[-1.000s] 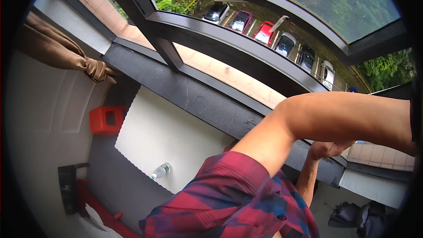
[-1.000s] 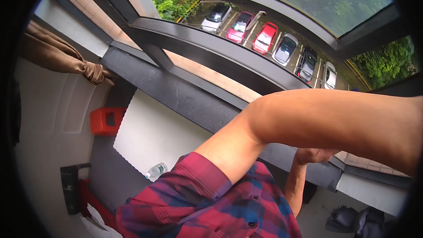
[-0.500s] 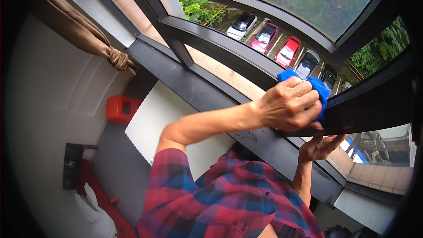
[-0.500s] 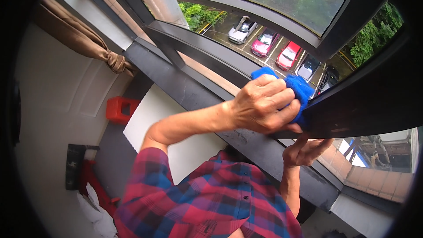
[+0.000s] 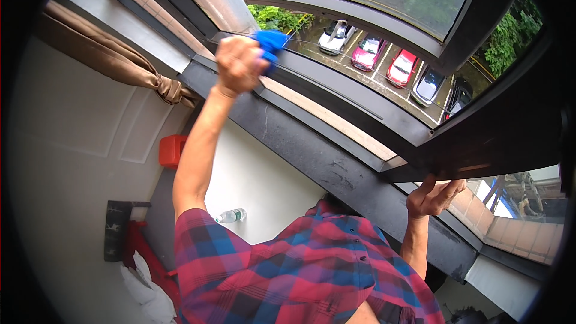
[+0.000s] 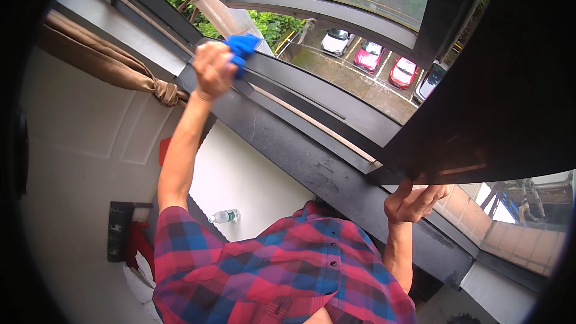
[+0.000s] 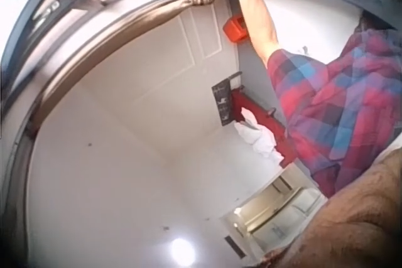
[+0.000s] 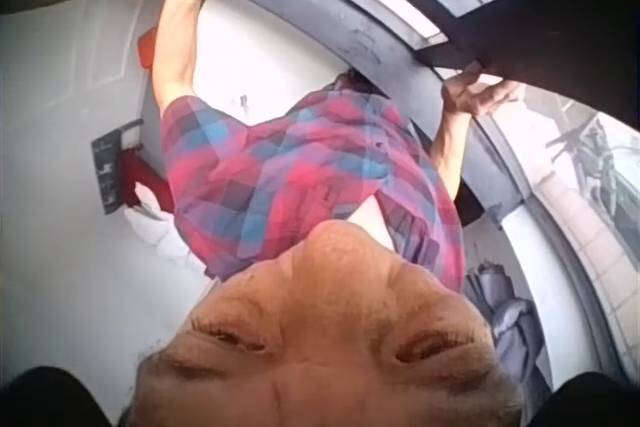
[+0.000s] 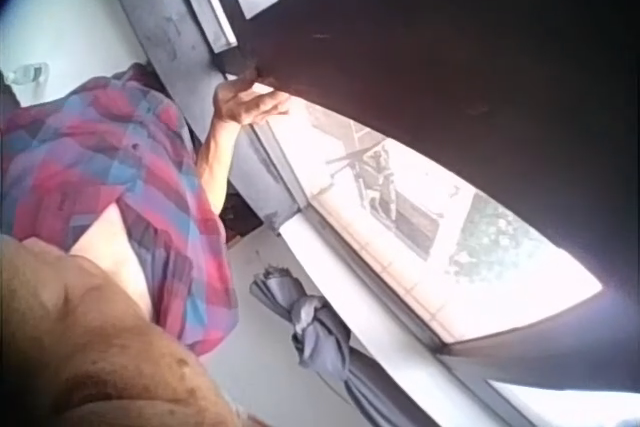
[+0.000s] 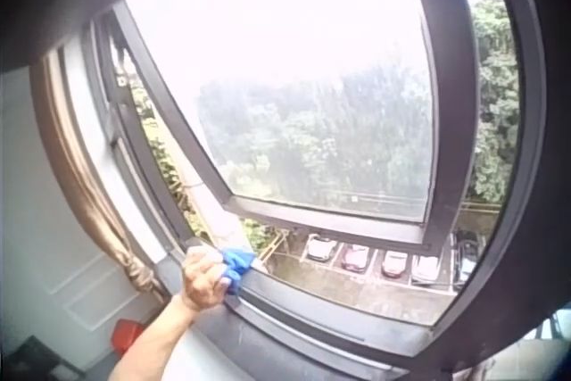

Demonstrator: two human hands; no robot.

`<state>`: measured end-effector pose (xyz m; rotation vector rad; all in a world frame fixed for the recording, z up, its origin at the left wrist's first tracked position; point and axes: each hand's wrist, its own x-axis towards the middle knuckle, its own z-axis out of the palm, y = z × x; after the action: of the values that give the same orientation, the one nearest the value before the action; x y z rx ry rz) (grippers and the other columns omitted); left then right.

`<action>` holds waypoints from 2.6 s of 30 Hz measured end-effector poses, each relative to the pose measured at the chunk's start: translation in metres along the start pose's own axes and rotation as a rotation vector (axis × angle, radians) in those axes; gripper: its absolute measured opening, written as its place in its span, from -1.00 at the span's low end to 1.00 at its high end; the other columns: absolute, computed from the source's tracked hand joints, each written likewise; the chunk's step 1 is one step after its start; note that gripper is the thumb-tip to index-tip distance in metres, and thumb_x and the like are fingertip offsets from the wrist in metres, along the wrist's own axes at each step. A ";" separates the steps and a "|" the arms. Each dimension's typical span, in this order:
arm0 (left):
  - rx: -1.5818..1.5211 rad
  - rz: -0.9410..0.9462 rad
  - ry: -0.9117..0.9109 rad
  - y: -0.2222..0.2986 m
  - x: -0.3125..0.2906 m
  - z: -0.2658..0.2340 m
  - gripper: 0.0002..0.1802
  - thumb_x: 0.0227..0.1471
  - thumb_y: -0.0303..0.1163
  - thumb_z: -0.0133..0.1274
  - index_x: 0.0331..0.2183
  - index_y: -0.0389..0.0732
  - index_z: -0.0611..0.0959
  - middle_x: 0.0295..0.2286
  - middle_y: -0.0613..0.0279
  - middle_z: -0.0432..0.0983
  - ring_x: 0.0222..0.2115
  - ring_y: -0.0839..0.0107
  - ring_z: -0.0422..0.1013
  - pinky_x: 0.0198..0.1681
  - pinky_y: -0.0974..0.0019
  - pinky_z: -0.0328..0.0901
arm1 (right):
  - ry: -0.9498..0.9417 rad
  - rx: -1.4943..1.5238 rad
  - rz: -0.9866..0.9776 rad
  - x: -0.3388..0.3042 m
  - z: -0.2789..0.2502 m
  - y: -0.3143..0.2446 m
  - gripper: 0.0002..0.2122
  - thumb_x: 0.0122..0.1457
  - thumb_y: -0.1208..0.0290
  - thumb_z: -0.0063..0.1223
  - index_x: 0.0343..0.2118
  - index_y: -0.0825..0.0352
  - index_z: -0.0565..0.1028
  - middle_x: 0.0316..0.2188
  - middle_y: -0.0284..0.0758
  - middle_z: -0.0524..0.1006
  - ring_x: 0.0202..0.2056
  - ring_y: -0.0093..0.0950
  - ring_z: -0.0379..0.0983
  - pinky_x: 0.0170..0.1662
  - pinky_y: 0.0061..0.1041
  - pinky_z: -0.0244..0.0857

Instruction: Cleaning a window frame and glass with a blue cloth.

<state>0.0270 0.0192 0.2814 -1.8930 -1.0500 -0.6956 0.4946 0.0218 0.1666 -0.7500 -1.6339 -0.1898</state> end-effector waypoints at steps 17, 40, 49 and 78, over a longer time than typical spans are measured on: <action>-0.285 -0.397 0.186 0.207 0.095 0.028 -0.73 -0.01 -0.28 0.07 -0.65 -0.11 0.46 -0.58 0.22 0.34 -0.48 0.21 0.34 -0.28 0.05 0.17 | 0.066 0.175 0.230 -0.024 0.025 -0.010 -0.43 0.29 0.60 -0.16 0.35 0.48 0.01 0.20 -0.02 0.23 0.13 -0.20 0.29 0.17 -0.27 0.20; 0.004 -0.623 0.251 -0.051 -0.056 0.026 -0.71 0.23 -0.36 -0.08 -0.47 -0.34 0.56 -0.47 0.02 0.49 -0.42 0.02 0.42 -0.26 0.07 0.27 | 0.176 0.012 0.292 -0.042 0.026 -0.017 -0.36 0.27 0.56 -0.17 0.39 0.44 -0.10 0.31 0.03 0.09 0.24 -0.15 0.13 0.27 -0.16 0.00; -0.157 -0.544 0.282 0.066 0.030 0.030 -0.72 0.05 -0.49 0.03 -0.66 -0.29 0.44 -0.65 0.07 0.30 -0.55 0.05 0.29 -0.36 0.08 0.16 | 0.227 0.070 0.241 -0.031 0.036 -0.013 -0.47 0.28 0.61 -0.22 0.32 0.52 0.03 0.28 0.00 0.14 0.25 -0.20 0.13 0.32 -0.23 -0.11; 0.028 -0.572 0.242 -0.022 -0.018 0.018 -0.71 0.08 -0.47 0.00 -0.65 -0.29 0.41 -0.63 0.02 0.31 -0.54 0.01 0.31 -0.41 0.05 0.16 | 0.317 -0.036 0.351 -0.058 0.037 -0.001 -0.45 0.31 0.51 -0.08 0.30 0.57 0.09 0.23 0.04 0.25 0.18 -0.18 0.26 0.24 -0.22 0.11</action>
<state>0.0000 0.0343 0.2675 -1.4338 -1.4415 -1.1907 0.4644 0.0192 0.1049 -0.9687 -1.1816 -0.0805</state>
